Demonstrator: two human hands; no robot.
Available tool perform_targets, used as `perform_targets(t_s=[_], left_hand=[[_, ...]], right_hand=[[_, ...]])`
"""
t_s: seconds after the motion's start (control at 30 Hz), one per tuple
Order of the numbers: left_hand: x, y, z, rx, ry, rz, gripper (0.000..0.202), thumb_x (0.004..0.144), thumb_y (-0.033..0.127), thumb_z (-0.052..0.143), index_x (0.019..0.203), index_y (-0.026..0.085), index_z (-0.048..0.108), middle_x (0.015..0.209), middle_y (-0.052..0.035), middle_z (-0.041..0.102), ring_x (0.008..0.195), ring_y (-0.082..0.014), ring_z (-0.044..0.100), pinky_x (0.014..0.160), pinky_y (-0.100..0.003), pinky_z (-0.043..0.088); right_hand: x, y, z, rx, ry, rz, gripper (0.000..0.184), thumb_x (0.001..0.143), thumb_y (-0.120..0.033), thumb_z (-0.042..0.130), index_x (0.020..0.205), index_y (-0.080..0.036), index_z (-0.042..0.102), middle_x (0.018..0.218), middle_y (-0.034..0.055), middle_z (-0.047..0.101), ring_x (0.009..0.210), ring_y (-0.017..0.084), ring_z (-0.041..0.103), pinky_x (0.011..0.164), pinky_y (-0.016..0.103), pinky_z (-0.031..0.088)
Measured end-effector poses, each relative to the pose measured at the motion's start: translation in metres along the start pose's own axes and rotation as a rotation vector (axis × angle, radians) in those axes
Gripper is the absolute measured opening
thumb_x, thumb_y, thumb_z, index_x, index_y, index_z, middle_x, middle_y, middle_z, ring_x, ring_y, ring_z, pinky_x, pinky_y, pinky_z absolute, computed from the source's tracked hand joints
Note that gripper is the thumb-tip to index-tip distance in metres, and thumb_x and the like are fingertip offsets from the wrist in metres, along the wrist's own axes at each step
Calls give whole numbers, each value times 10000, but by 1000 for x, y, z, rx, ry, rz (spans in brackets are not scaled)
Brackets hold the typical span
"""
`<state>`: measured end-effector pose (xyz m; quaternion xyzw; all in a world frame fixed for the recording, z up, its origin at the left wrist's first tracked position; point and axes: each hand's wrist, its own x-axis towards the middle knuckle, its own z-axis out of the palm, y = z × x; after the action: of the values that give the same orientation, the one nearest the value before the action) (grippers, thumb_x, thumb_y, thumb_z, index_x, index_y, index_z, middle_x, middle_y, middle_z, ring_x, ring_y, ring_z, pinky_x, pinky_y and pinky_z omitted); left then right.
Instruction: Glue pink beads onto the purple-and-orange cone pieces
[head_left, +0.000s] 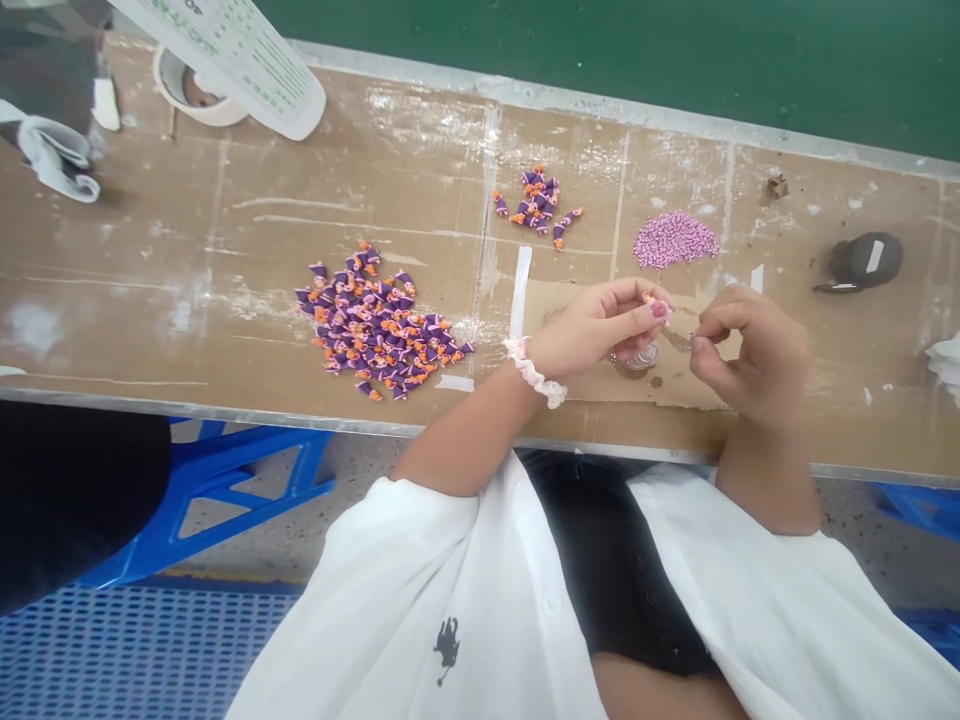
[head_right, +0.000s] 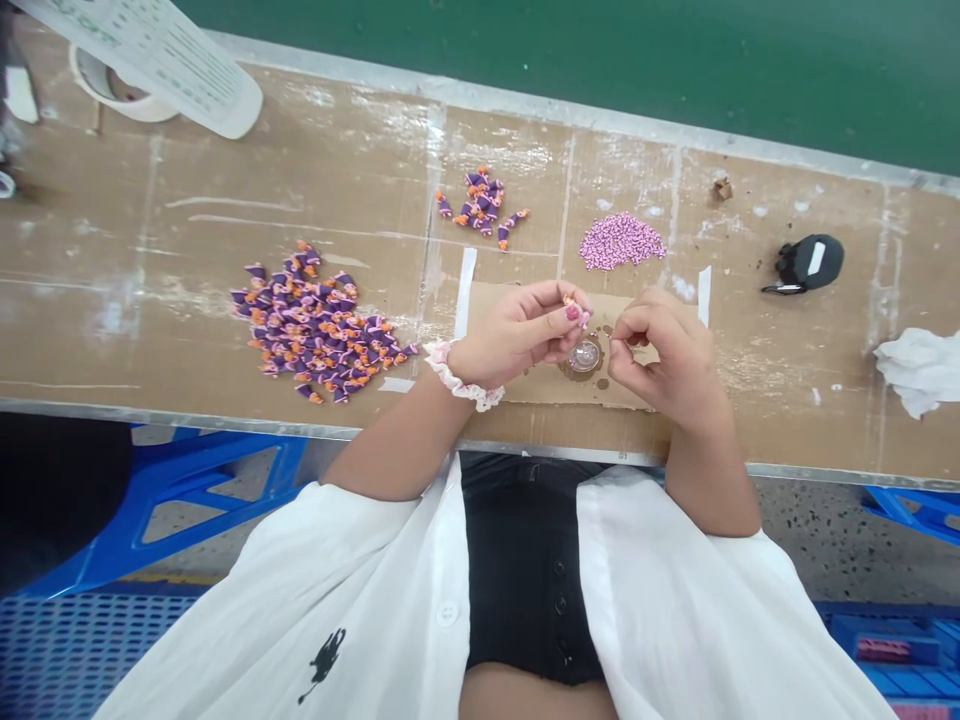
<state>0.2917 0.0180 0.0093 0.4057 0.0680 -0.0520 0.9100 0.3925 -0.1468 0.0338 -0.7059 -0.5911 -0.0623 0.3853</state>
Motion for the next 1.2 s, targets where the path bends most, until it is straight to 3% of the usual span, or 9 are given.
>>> perform_targets(t_s=[0.23, 0.43, 0.6, 0.8, 1.07, 1.2], left_hand=[[1, -8, -1, -17, -114, -47, 397, 747, 445, 798, 882, 124, 606, 653, 33, 568, 554, -26, 485, 496, -165, 329], [2, -11, -3, 10, -125, -35, 415, 741, 458, 795, 888, 117, 610, 685, 17, 609, 586, -37, 534, 516, -177, 376], [0, -7, -2, 81, -101, -2, 411, 743, 458, 789, 863, 112, 602, 629, 30, 590, 518, -21, 481, 513, -191, 386], [-2, -1, -1, 159, -46, -24, 484, 664, 506, 814, 804, 105, 581, 638, 12, 613, 595, -51, 569, 547, -197, 435], [-2, 0, -4, 231, -99, -19, 518, 645, 542, 802, 799, 99, 580, 630, 23, 608, 562, -40, 556, 555, -209, 452], [-1, -4, -2, 170, -85, -23, 491, 677, 524, 795, 811, 104, 580, 670, 3, 638, 570, -44, 564, 553, -213, 447]], right_hand=[[0, -4, 6, 16, 23, -57, 216, 795, -59, 601, 814, -234, 475, 683, -32, 515, 563, 105, 473, 475, 256, 382], [-1, -3, 6, 2, 20, -74, 235, 787, -36, 599, 832, -236, 484, 689, -32, 515, 573, 107, 486, 473, 251, 383], [-1, -3, 7, 0, 3, -74, 249, 780, -19, 606, 835, -230, 486, 689, -26, 510, 592, 118, 503, 488, 259, 382], [-6, -2, 8, 4, -44, -47, 249, 784, -13, 606, 843, -229, 496, 713, -17, 516, 603, 122, 503, 491, 260, 391], [-6, -5, 7, 72, -98, 7, 207, 813, -44, 578, 851, -230, 495, 725, -24, 514, 592, 105, 483, 495, 247, 398], [-5, -5, 6, 105, -51, 21, 205, 796, -54, 592, 827, -235, 501, 694, -33, 507, 567, 107, 465, 489, 257, 379]])
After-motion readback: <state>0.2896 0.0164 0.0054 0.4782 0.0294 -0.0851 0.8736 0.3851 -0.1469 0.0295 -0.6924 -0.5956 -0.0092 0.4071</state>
